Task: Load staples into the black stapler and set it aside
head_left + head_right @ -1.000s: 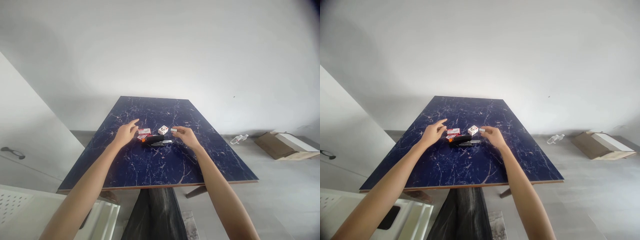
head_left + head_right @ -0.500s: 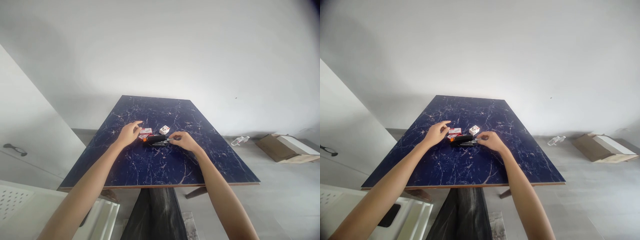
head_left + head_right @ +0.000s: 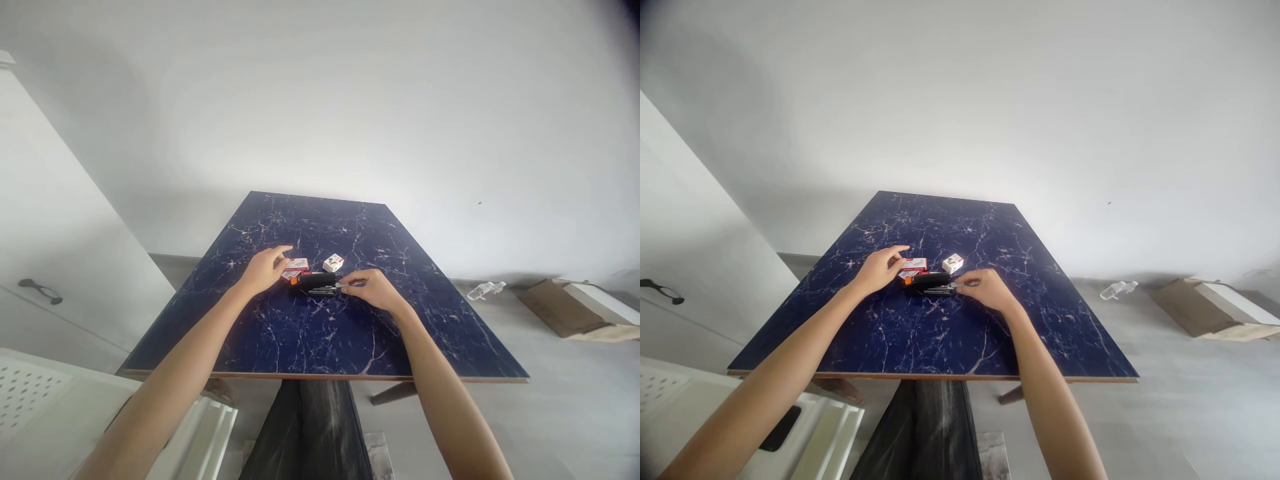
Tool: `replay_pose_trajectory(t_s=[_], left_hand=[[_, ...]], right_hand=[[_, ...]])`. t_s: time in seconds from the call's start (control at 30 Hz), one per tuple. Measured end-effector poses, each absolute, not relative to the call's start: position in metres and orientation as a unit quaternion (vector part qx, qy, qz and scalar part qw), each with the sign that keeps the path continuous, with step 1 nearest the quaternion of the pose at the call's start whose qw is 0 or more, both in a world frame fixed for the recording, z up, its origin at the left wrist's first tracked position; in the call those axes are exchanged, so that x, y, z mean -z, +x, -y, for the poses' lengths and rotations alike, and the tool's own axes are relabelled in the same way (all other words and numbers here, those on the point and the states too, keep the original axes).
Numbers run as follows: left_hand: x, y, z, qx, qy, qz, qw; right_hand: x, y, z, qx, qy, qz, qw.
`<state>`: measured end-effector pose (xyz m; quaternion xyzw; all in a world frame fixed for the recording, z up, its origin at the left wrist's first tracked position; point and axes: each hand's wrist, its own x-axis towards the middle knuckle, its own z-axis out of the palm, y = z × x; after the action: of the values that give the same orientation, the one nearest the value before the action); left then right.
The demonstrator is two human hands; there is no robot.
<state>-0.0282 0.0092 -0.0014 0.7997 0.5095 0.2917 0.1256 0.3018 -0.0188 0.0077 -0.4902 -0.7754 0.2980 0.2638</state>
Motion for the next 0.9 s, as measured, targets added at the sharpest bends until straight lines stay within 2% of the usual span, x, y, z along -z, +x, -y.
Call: replay_pose_trajectory(t_s=[0.9], left_hand=[[-0.0002, -0.0288, -0.0085, -0.270, 0.802, -0.513, 0.146]], right_hand=[[-0.0042, 0.2986, 0.0194, -0.281, -0.496, 0.783, 0.247]])
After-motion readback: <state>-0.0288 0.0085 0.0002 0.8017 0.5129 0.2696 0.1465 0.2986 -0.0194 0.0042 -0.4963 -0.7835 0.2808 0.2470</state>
